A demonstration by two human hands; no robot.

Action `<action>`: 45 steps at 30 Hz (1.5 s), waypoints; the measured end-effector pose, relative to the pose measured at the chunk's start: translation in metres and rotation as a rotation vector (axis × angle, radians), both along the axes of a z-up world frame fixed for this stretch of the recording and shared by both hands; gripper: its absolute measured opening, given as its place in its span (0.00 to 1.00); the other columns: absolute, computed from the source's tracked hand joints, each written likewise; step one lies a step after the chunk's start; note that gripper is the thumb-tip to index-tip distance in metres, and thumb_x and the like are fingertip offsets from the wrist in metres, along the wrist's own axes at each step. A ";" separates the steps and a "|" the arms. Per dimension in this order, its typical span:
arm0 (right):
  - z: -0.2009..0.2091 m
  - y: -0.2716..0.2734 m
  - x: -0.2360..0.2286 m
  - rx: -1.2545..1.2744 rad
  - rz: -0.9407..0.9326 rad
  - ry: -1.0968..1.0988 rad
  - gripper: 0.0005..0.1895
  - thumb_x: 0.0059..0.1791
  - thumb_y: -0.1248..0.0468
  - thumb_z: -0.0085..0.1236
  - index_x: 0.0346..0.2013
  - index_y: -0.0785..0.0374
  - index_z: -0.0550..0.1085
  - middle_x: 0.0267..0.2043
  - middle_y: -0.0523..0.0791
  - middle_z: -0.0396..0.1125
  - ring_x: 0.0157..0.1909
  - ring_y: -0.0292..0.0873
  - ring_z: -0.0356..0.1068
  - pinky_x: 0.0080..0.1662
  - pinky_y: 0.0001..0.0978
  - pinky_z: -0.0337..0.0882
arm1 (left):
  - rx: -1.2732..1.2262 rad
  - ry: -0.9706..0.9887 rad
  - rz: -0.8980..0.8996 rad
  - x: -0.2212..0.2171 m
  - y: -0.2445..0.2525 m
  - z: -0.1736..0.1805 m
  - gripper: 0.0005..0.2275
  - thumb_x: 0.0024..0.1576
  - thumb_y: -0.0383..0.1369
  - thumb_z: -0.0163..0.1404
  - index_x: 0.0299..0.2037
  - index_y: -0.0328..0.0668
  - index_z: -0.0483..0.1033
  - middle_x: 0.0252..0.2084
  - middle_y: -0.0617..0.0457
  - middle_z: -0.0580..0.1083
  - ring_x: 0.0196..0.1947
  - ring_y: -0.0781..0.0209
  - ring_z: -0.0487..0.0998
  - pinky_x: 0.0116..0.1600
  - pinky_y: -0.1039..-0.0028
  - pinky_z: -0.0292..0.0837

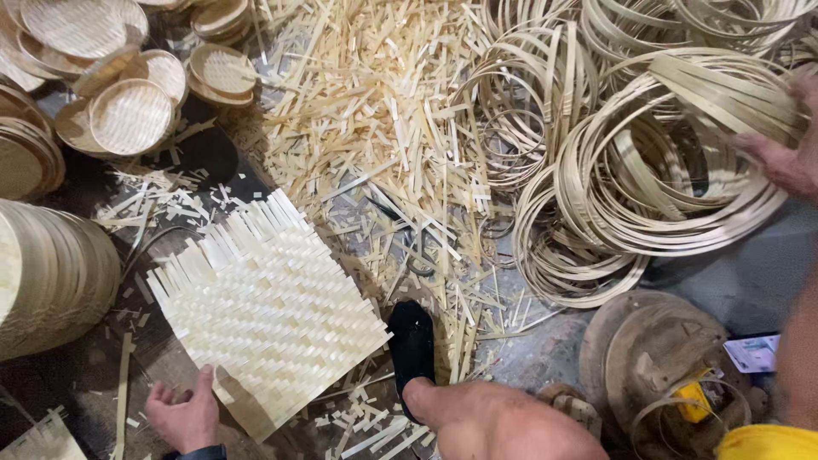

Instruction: The person assembles bamboo steamer lids by placing a circular bamboo frame over a woven mat, pressing them together, and trimming the excess woven material with shears.

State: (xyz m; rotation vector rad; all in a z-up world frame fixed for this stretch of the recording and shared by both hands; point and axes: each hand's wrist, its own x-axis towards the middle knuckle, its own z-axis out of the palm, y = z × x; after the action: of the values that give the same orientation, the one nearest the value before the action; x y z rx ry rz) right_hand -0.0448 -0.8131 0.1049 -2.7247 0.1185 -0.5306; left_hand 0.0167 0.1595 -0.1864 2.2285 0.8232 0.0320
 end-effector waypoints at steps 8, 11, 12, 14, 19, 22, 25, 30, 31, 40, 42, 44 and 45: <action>0.042 0.070 -0.008 -0.202 -0.363 0.109 0.12 0.58 0.67 0.67 0.52 0.71 0.74 0.43 0.53 0.73 0.41 0.45 0.75 0.46 0.38 0.76 | -0.129 -0.179 0.087 -0.006 0.027 0.005 0.35 0.56 0.35 0.67 0.68 0.27 0.61 0.64 0.33 0.64 0.49 0.56 0.76 0.53 0.65 0.75; 0.060 0.151 -0.015 -0.561 -0.337 0.069 0.14 0.48 0.62 0.73 0.41 0.67 0.77 0.39 0.51 0.73 0.43 0.50 0.75 0.45 0.40 0.75 | -0.230 -0.238 0.151 -0.006 0.032 0.002 0.35 0.52 0.30 0.66 0.67 0.28 0.58 0.63 0.34 0.63 0.50 0.57 0.73 0.50 0.66 0.78; 0.062 0.172 -0.023 -0.713 -0.288 0.040 0.15 0.43 0.61 0.76 0.36 0.66 0.79 0.38 0.50 0.74 0.44 0.51 0.75 0.46 0.41 0.75 | -0.192 -0.191 0.161 -0.008 0.033 0.002 0.34 0.54 0.29 0.66 0.67 0.29 0.59 0.63 0.34 0.63 0.50 0.56 0.74 0.50 0.65 0.77; 0.050 0.202 -0.025 -0.419 -0.190 0.057 0.12 0.51 0.57 0.72 0.41 0.61 0.80 0.41 0.48 0.73 0.45 0.48 0.73 0.49 0.39 0.73 | -0.118 -0.102 0.181 -0.013 0.034 0.001 0.32 0.56 0.29 0.67 0.67 0.30 0.62 0.64 0.34 0.63 0.50 0.52 0.75 0.52 0.62 0.75; 0.042 0.217 -0.035 -0.541 -0.172 0.011 0.08 0.52 0.62 0.69 0.46 0.57 0.82 0.40 0.47 0.72 0.44 0.47 0.72 0.47 0.39 0.72 | -0.204 -0.103 0.231 -0.013 0.033 -0.010 0.32 0.55 0.28 0.66 0.67 0.34 0.61 0.63 0.37 0.64 0.52 0.52 0.74 0.51 0.64 0.79; 0.050 0.212 -0.040 -0.635 -0.206 0.005 0.08 0.55 0.63 0.68 0.49 0.57 0.82 0.37 0.46 0.71 0.42 0.45 0.72 0.49 0.38 0.72 | -0.250 -0.136 0.232 -0.014 0.035 -0.012 0.32 0.56 0.28 0.66 0.67 0.33 0.61 0.63 0.37 0.64 0.51 0.50 0.76 0.48 0.63 0.80; 0.062 0.208 -0.040 -0.593 -0.218 -0.015 0.06 0.56 0.65 0.68 0.48 0.58 0.81 0.37 0.45 0.71 0.41 0.45 0.72 0.47 0.36 0.72 | -0.251 -0.151 0.217 -0.013 0.035 -0.012 0.31 0.56 0.28 0.65 0.66 0.32 0.61 0.62 0.37 0.65 0.51 0.48 0.76 0.46 0.64 0.80; 0.099 0.223 -0.027 -0.634 -0.193 -0.068 0.06 0.52 0.67 0.67 0.43 0.59 0.79 0.36 0.44 0.72 0.39 0.44 0.73 0.45 0.36 0.70 | -0.211 -0.117 0.214 -0.010 0.027 0.013 0.28 0.59 0.30 0.63 0.65 0.32 0.62 0.61 0.37 0.65 0.53 0.48 0.75 0.49 0.65 0.80; 0.109 0.229 -0.024 -0.683 -0.188 -0.100 0.08 0.49 0.67 0.70 0.42 0.61 0.80 0.33 0.46 0.71 0.37 0.46 0.72 0.43 0.38 0.71 | -0.181 -0.115 0.202 -0.010 0.021 0.028 0.27 0.59 0.30 0.64 0.65 0.32 0.64 0.61 0.38 0.67 0.54 0.49 0.74 0.51 0.64 0.78; 0.093 0.328 0.056 1.338 0.283 -0.152 0.26 0.63 0.48 0.43 0.24 0.56 0.58 0.18 0.37 0.48 0.18 0.31 0.46 0.23 0.29 0.50 | -0.219 -0.594 -0.348 0.024 -0.103 0.174 0.14 0.62 0.25 0.51 0.57 0.29 0.76 0.52 0.42 0.77 0.49 0.55 0.81 0.52 0.70 0.77; 0.057 0.365 0.089 1.771 0.179 0.026 0.16 0.60 0.54 0.44 0.29 0.52 0.61 0.21 0.35 0.45 0.22 0.32 0.45 0.24 0.27 0.47 | -0.685 -0.485 -0.459 0.050 -0.147 0.182 0.20 0.68 0.37 0.47 0.66 0.32 0.69 0.60 0.42 0.75 0.57 0.56 0.75 0.61 0.67 0.73; 0.026 0.402 0.108 1.852 0.257 0.221 0.16 0.58 0.55 0.43 0.26 0.53 0.60 0.20 0.36 0.43 0.20 0.32 0.42 0.23 0.26 0.44 | -1.027 -0.346 -0.402 0.065 -0.181 0.193 0.24 0.66 0.45 0.40 0.66 0.36 0.66 0.65 0.46 0.71 0.63 0.56 0.73 0.61 0.63 0.74; 0.012 0.417 0.114 1.924 0.301 0.301 0.16 0.58 0.56 0.43 0.27 0.53 0.61 0.20 0.36 0.44 0.20 0.32 0.44 0.24 0.26 0.46 | -1.238 -0.289 -0.261 0.071 -0.195 0.198 0.23 0.64 0.46 0.39 0.61 0.37 0.69 0.55 0.48 0.75 0.53 0.57 0.77 0.53 0.66 0.78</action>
State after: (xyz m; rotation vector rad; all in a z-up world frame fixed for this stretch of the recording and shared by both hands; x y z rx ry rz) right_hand 0.0697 -0.3958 0.1173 -0.8591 0.1580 0.1576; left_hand 0.0873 -0.0354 0.0113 1.0874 0.2261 -0.2187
